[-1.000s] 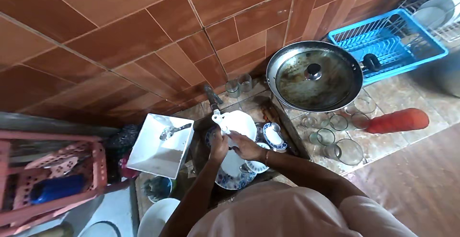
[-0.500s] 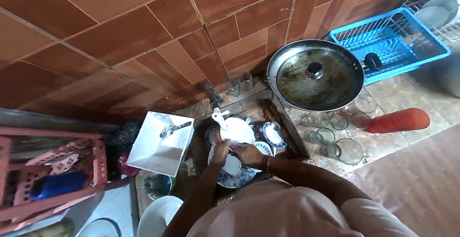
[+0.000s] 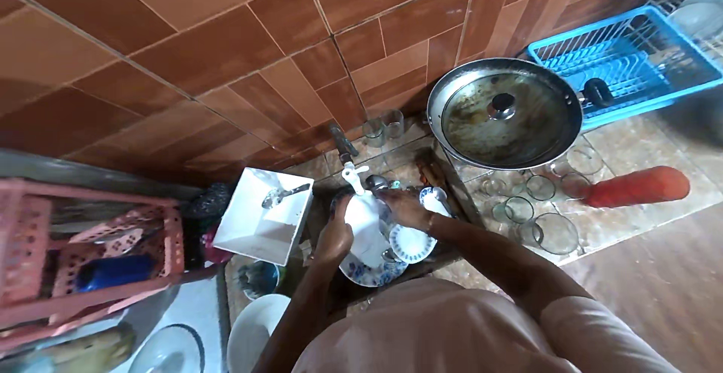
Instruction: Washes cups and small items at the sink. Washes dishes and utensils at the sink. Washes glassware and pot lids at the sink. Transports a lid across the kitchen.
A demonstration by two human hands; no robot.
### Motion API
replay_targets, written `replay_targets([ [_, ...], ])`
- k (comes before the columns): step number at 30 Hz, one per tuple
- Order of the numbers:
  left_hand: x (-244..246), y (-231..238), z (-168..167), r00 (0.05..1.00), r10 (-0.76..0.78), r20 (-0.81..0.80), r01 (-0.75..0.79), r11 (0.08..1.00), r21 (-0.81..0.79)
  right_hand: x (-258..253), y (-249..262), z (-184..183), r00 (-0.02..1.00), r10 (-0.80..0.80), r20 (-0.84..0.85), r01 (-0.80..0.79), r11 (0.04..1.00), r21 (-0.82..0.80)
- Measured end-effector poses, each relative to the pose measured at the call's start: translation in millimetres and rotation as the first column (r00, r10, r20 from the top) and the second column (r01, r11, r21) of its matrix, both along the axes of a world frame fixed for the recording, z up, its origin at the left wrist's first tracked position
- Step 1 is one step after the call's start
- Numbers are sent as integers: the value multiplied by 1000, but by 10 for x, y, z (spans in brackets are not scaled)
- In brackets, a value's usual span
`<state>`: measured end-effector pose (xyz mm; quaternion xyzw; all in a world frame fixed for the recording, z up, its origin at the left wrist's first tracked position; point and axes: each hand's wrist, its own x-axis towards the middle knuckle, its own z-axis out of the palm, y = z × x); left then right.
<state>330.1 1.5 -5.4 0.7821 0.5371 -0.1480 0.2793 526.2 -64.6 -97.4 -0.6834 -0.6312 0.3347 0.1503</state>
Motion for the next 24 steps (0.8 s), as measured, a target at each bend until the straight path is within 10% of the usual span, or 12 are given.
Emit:
replay_targets([
  [4, -485, -184, 47, 995, 65, 80, -75, 989, 127, -271, 295, 259, 900, -216, -377, 173, 974, -145],
  [8, -1359, -391, 160, 911, 270, 312, -324, 936, 135, -436, 418, 170, 551, -423, -719, 300, 905, -303],
  [17, -3166, -1079, 75, 576, 747, 332, -808, 583, 89, -637, 622, -111, 312, -645, -698, 386, 757, -527],
  [24, -3711, -1271, -524, 505, 805, 311, -851, 524, 27, -759, 688, -183, 133, -611, -781, 410, 751, -518],
])
